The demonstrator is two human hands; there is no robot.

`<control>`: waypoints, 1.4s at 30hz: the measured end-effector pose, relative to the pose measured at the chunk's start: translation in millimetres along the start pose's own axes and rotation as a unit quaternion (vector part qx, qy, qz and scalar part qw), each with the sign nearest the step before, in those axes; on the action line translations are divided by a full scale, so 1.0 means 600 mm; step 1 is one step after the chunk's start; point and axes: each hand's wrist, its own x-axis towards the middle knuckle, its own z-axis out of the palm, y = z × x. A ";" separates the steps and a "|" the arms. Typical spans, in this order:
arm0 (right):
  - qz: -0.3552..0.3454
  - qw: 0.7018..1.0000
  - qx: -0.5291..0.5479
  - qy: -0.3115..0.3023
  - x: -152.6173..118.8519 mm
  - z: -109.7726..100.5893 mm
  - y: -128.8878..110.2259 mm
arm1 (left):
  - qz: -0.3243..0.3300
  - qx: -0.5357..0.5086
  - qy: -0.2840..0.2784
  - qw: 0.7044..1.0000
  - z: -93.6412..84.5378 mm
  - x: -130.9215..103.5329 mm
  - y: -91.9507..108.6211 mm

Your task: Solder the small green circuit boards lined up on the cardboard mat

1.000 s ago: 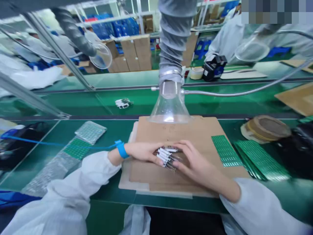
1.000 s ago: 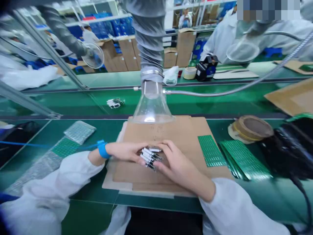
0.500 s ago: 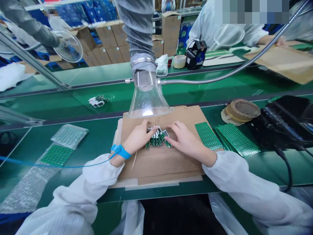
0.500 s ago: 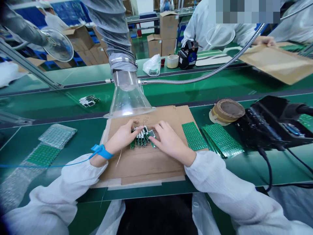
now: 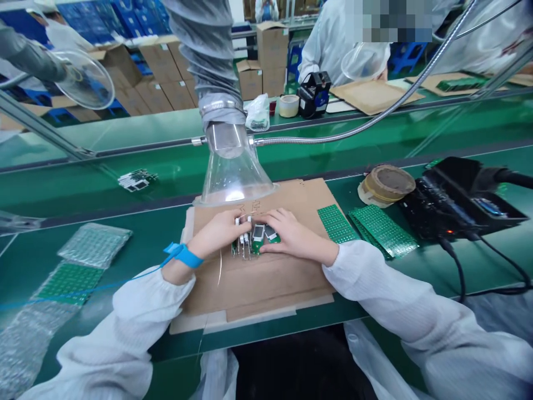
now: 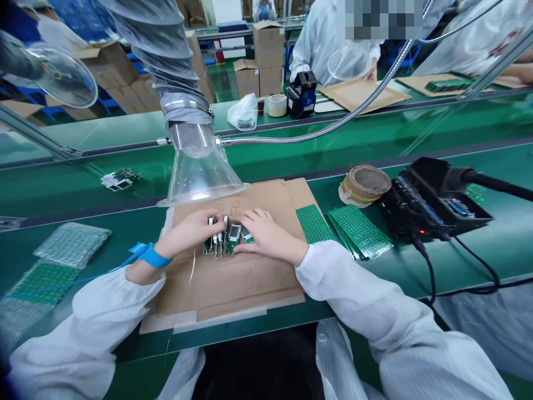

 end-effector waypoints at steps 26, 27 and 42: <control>-0.036 0.998 0.000 -0.048 0.028 0.002 -0.032 | 0.016 0.116 -0.004 0.993 -0.047 -0.070 -0.023; -0.043 0.998 -0.011 -0.052 0.027 0.004 -0.035 | 0.011 0.124 -0.013 0.992 -0.053 -0.071 -0.023; -0.054 0.995 -0.079 -0.030 0.022 -0.006 -0.037 | -0.043 0.061 0.035 0.997 -0.059 -0.079 -0.071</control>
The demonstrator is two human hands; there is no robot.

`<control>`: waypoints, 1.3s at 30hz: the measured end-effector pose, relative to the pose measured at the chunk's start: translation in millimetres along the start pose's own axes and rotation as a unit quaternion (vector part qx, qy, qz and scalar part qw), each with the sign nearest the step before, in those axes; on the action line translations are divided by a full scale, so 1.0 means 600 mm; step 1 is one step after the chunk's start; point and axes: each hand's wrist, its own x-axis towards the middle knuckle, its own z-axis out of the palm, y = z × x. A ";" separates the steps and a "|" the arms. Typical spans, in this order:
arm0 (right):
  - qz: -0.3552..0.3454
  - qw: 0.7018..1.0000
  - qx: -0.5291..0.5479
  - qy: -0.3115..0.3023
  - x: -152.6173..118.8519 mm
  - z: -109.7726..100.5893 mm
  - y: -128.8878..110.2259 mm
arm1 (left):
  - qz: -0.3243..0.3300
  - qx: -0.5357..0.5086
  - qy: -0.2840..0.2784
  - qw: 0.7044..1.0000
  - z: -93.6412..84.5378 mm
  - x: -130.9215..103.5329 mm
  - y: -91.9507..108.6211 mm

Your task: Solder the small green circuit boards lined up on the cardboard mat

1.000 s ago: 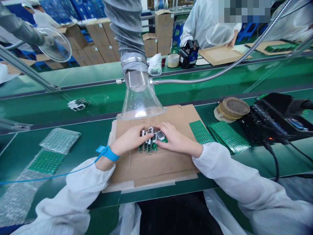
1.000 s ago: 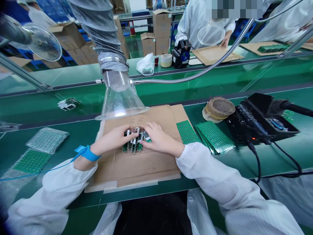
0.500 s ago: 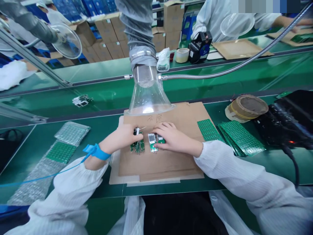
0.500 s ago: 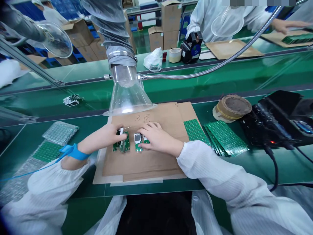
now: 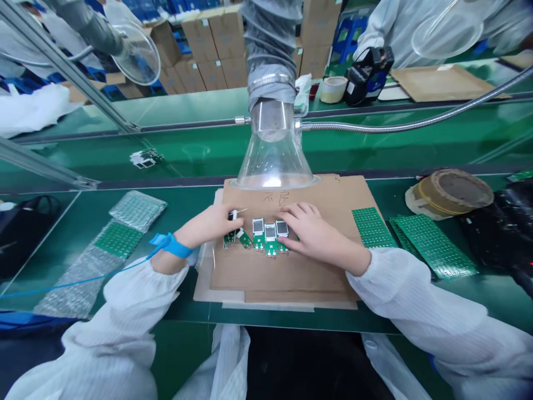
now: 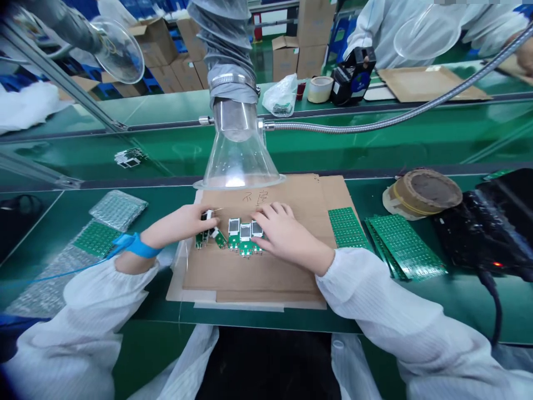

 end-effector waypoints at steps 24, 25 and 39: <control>-0.072 0.994 -0.072 -0.025 0.094 0.047 -0.047 | -0.114 -0.234 0.096 0.961 0.045 -0.070 -0.056; -0.056 0.995 -0.081 -0.025 0.090 0.041 -0.044 | -0.107 -0.250 0.103 0.957 0.049 -0.073 -0.061; -0.090 0.992 -0.077 -0.030 0.116 0.059 -0.048 | -0.028 -0.147 0.185 0.971 0.065 -0.052 -0.079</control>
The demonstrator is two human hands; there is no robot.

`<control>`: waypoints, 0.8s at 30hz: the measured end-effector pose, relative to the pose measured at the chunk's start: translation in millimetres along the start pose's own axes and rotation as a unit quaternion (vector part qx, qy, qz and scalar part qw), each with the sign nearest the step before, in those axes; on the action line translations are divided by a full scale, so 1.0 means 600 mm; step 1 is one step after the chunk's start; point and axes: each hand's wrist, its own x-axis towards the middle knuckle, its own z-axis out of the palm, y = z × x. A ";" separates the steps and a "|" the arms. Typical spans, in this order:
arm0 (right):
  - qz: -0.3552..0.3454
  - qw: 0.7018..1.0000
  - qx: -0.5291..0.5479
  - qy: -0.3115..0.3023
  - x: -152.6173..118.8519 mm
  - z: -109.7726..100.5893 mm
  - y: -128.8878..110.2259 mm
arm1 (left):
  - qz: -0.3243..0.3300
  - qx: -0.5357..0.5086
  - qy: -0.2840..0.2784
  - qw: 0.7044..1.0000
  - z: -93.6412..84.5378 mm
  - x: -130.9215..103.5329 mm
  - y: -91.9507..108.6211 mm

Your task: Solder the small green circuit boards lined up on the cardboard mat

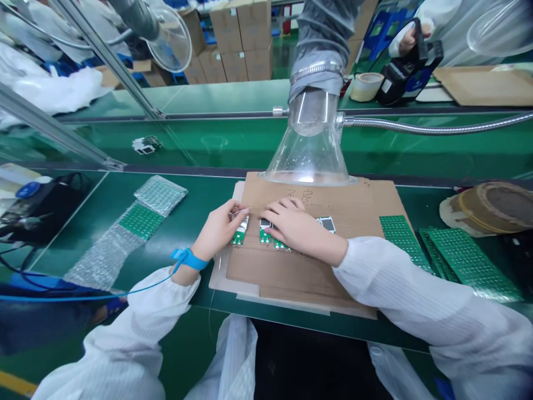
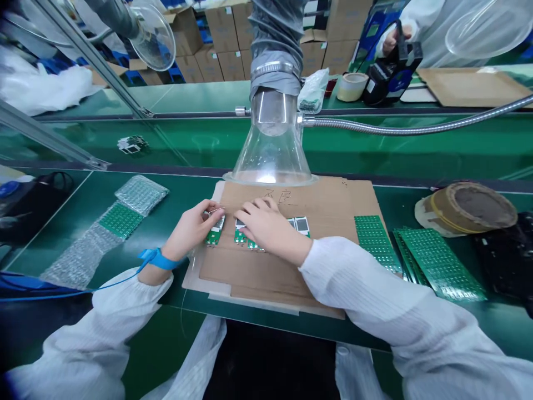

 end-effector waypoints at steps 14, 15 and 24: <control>0.123 0.991 0.059 0.017 -0.201 -0.045 0.084 | 0.153 0.171 -0.126 0.965 0.014 0.024 0.032; 0.129 0.990 0.059 0.022 -0.210 -0.042 0.085 | 0.165 0.196 -0.138 0.957 0.014 0.025 0.030; 0.165 0.983 0.045 0.072 -0.207 -0.025 0.071 | 0.243 0.148 -0.107 0.953 0.026 0.040 0.053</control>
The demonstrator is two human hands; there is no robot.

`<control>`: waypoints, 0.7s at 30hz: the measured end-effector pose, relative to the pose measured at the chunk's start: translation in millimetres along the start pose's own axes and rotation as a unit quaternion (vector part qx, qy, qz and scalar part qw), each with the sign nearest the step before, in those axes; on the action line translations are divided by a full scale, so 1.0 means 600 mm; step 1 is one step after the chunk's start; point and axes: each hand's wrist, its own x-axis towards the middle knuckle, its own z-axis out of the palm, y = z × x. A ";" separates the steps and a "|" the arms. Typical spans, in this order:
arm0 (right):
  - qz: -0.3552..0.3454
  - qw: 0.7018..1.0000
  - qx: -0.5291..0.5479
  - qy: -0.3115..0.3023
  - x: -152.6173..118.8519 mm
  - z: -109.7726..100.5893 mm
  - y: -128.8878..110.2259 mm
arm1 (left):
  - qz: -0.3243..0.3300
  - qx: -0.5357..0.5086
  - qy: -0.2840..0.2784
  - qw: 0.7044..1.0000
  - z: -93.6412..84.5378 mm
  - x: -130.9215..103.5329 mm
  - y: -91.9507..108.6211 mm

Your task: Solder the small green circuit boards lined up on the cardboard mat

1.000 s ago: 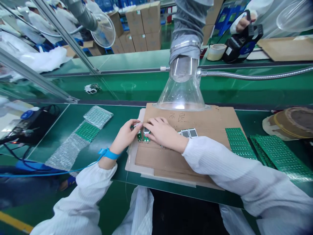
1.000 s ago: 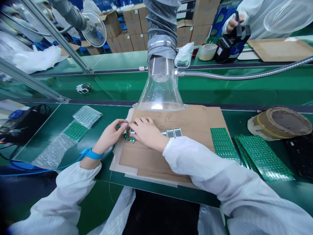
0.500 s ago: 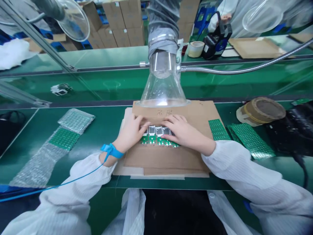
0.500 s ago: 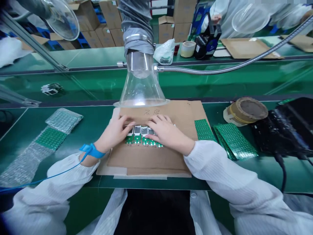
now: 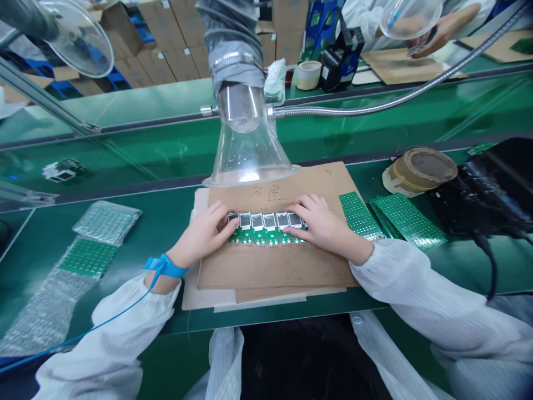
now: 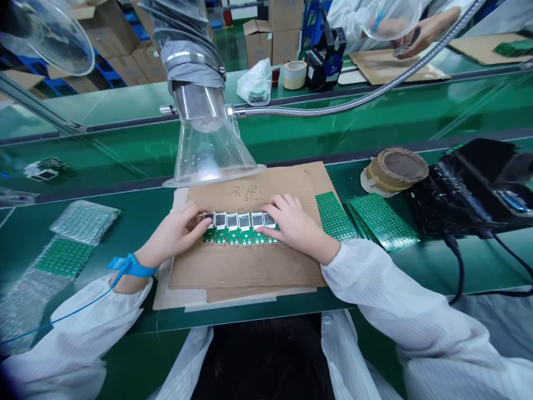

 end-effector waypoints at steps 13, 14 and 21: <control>0.048 0.999 -0.006 0.008 0.002 -0.006 -0.018 | 0.096 0.031 -0.050 0.994 0.017 0.038 -0.030; 0.054 0.998 -0.005 0.021 -0.006 -0.011 -0.022 | 0.077 0.021 -0.039 0.996 0.011 0.030 -0.035; 0.183 0.979 -0.014 0.085 -0.138 -0.018 -0.085 | -0.260 0.094 0.058 0.959 -0.017 -0.051 -0.075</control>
